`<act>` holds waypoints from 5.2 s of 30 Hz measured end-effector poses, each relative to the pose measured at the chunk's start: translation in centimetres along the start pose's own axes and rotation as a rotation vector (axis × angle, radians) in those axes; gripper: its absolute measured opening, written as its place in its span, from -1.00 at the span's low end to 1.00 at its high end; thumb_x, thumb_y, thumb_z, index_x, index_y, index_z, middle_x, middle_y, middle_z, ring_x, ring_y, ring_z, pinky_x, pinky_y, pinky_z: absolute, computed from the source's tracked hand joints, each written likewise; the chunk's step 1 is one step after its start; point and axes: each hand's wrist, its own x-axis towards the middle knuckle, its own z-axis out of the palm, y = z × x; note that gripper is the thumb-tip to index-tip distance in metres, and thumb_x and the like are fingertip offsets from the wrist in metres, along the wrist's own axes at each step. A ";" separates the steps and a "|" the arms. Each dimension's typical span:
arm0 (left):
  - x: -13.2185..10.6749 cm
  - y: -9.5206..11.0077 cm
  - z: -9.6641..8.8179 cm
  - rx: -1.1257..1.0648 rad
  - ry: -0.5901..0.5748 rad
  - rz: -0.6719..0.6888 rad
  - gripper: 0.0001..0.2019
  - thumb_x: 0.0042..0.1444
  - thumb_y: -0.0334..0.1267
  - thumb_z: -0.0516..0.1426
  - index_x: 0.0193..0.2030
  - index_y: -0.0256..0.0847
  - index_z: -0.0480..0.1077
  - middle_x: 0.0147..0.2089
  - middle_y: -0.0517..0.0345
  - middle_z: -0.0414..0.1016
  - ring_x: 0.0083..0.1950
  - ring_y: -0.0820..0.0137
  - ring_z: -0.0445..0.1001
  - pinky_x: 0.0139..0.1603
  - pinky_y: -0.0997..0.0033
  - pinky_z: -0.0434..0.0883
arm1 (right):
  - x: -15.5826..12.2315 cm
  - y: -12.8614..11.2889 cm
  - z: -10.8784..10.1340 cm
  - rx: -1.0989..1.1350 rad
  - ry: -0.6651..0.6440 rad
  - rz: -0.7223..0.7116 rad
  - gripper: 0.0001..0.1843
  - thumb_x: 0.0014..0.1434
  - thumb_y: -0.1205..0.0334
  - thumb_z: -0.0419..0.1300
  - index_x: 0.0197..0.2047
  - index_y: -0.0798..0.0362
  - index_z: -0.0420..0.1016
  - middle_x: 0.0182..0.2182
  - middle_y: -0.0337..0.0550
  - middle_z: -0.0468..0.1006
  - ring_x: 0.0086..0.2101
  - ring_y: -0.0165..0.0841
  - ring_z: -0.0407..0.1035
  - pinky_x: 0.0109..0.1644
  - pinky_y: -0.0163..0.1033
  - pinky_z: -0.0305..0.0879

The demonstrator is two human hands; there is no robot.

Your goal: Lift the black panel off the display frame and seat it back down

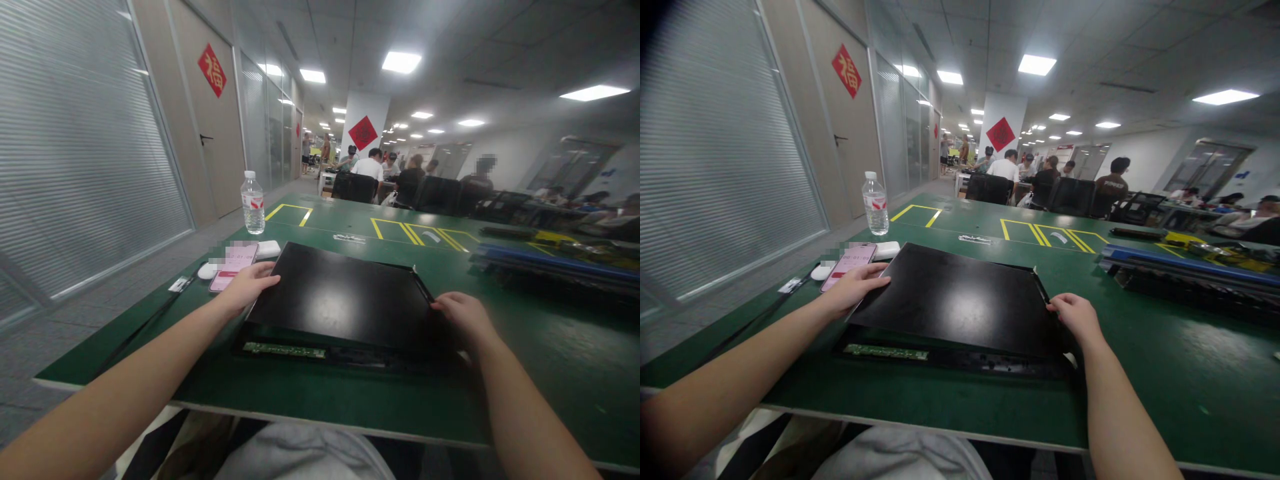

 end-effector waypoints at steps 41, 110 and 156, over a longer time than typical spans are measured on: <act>1.7 -2.4 -1.0 0.956 0.038 0.145 -0.55 -0.08 -0.10 0.17 -0.06 -0.27 0.57 0.30 -0.18 0.38 0.31 -0.04 0.35 0.32 0.14 0.29 | 1.0 1.0 0.4 0.253 -0.062 0.054 -0.80 -0.13 0.16 0.26 -0.41 0.09 0.56 -0.36 0.04 0.67 -0.56 -0.42 0.26 -0.53 -0.32 0.14; -3.0 2.1 -0.7 0.920 -0.811 0.554 -0.32 -0.18 -0.49 0.23 0.16 0.03 0.46 0.31 0.18 0.41 0.28 0.17 0.40 0.33 0.25 0.27 | -0.2 -0.4 1.2 -0.050 -0.057 -0.250 -0.82 -0.01 0.21 0.20 -0.34 -0.04 0.63 -0.32 -0.19 0.67 -0.23 -0.22 0.51 -0.12 -0.21 0.30; 1.0 -1.0 -1.7 1.296 -0.167 0.307 -0.47 0.04 -0.30 -0.01 0.11 -0.40 0.52 0.33 -0.23 0.37 0.33 -0.03 0.36 0.37 0.07 0.25 | 1.9 1.8 2.2 -0.298 -0.112 -0.182 -0.51 0.06 0.55 0.04 -0.07 0.06 0.67 -0.02 -0.06 0.63 0.01 -0.26 0.48 0.07 -0.28 0.30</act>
